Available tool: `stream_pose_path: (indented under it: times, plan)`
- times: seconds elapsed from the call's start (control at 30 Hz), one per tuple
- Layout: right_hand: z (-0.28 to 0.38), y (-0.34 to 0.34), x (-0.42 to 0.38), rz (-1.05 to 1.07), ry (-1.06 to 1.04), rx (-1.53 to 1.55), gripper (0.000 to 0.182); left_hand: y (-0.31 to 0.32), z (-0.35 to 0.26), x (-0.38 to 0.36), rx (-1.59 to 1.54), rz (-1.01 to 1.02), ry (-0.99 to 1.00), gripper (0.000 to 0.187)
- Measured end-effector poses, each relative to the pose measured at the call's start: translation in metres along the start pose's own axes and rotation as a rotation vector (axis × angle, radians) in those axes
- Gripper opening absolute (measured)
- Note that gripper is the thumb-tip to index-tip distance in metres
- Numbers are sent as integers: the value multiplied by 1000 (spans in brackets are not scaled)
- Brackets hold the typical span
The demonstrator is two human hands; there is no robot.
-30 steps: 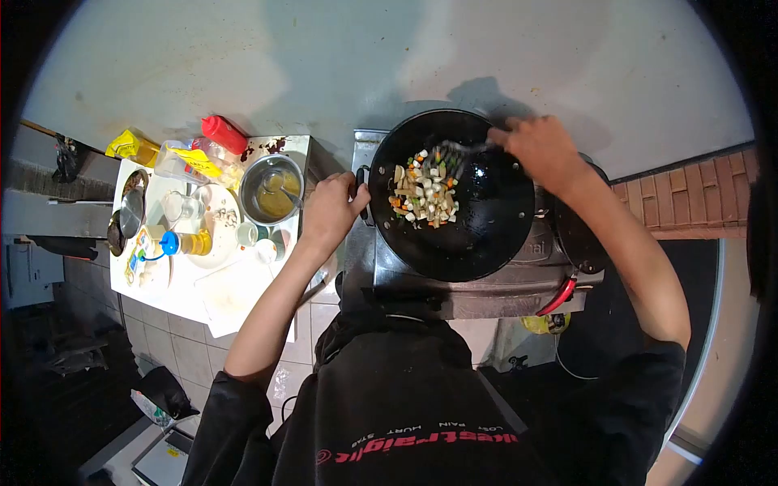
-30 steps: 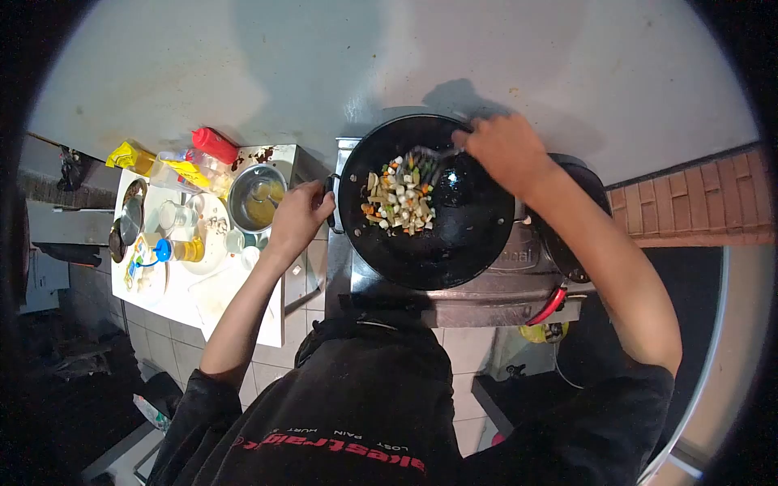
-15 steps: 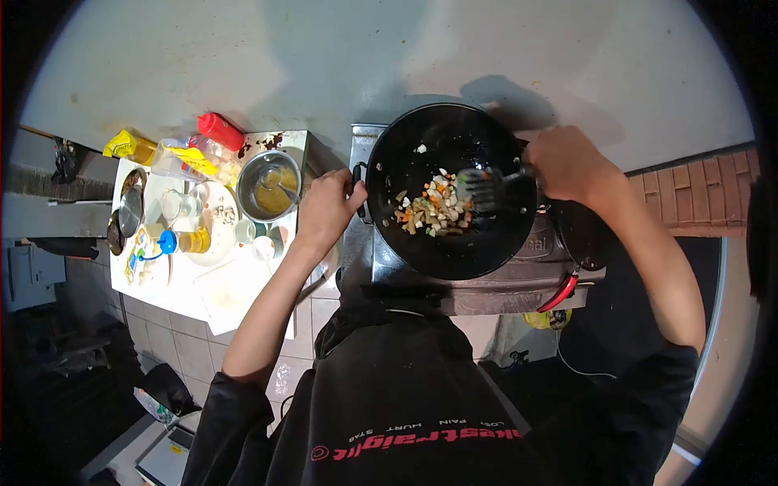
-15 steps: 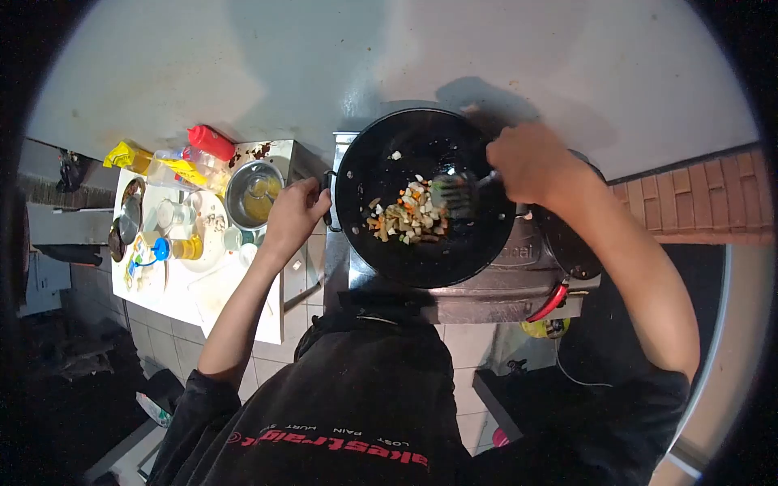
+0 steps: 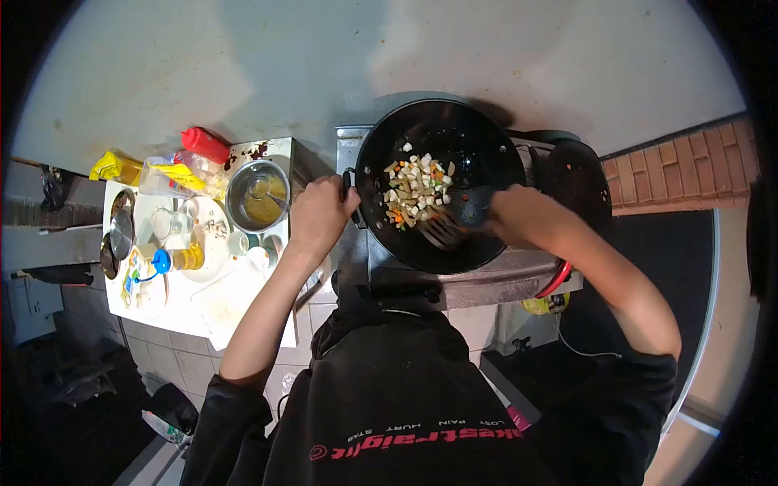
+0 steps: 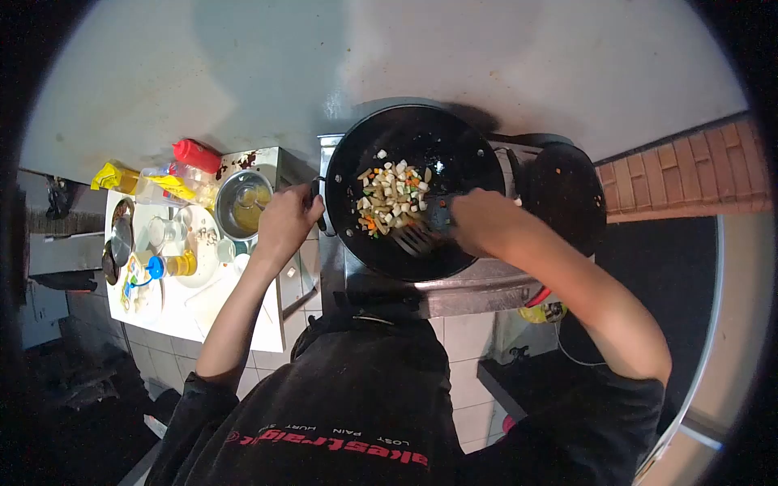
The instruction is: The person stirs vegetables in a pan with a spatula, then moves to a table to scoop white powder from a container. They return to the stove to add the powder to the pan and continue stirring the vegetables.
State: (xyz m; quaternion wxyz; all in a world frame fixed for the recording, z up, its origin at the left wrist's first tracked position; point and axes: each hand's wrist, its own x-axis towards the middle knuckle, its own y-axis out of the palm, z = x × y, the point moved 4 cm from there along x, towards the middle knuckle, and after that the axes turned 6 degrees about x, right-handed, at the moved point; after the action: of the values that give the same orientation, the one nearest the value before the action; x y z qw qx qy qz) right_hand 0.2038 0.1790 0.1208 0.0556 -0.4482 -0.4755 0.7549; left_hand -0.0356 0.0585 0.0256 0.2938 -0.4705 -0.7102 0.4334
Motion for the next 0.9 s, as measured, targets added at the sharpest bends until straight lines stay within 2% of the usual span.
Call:
stream_pose_path:
  times: [0.03,0.1,0.13,0.17,0.23,0.27,0.37,0.47,0.6,0.63,0.7,0.73,0.77,0.83,0.9]
  plan:
    - [-2,9,9,-2,10,5,25,1,1,0,0,11,-18,30]
    - [0,5,21,-271,30,97,22,-2,0,2,9,17,-15,31]
    - [-3,-3,14,-295,24,62,21,-3,0,1,4,24,-17,31]
    - [-2,-16,3,-290,22,63,21,-4,0,0,-3,31,-23,32]
    - [-2,-30,-11,-97,44,-24,21,-4,0,-1,31,14,-8,31]
    - [-3,-26,-10,-65,89,-81,20,-4,-2,-1,68,-4,17,31]
    - [-5,1,14,-78,98,-239,20,-2,-1,0,69,41,-11,32]
    - [-4,-25,11,-162,173,-395,18,-5,0,2,23,81,-22,32]
    - [-13,-50,16,-120,241,-539,18,-1,1,-2,28,-7,-14,32]
    - [-22,-38,31,-120,241,-539,18,-1,0,-3,18,-17,-19,32]
    - [-26,-20,53,-252,87,-541,20,-1,-2,-3,12,-30,-23,32]
    - [-23,-15,56,-183,55,-550,22,0,0,-3,2,-4,-33,32]
    - [-20,-16,51,-184,48,-551,22,1,2,-4,-8,22,-45,32]
    - [-12,-26,38,-345,4,-591,20,0,2,-5,13,11,-43,31]
    - [-11,-47,29,-420,-7,-613,20,0,2,-6,34,-2,-42,31]
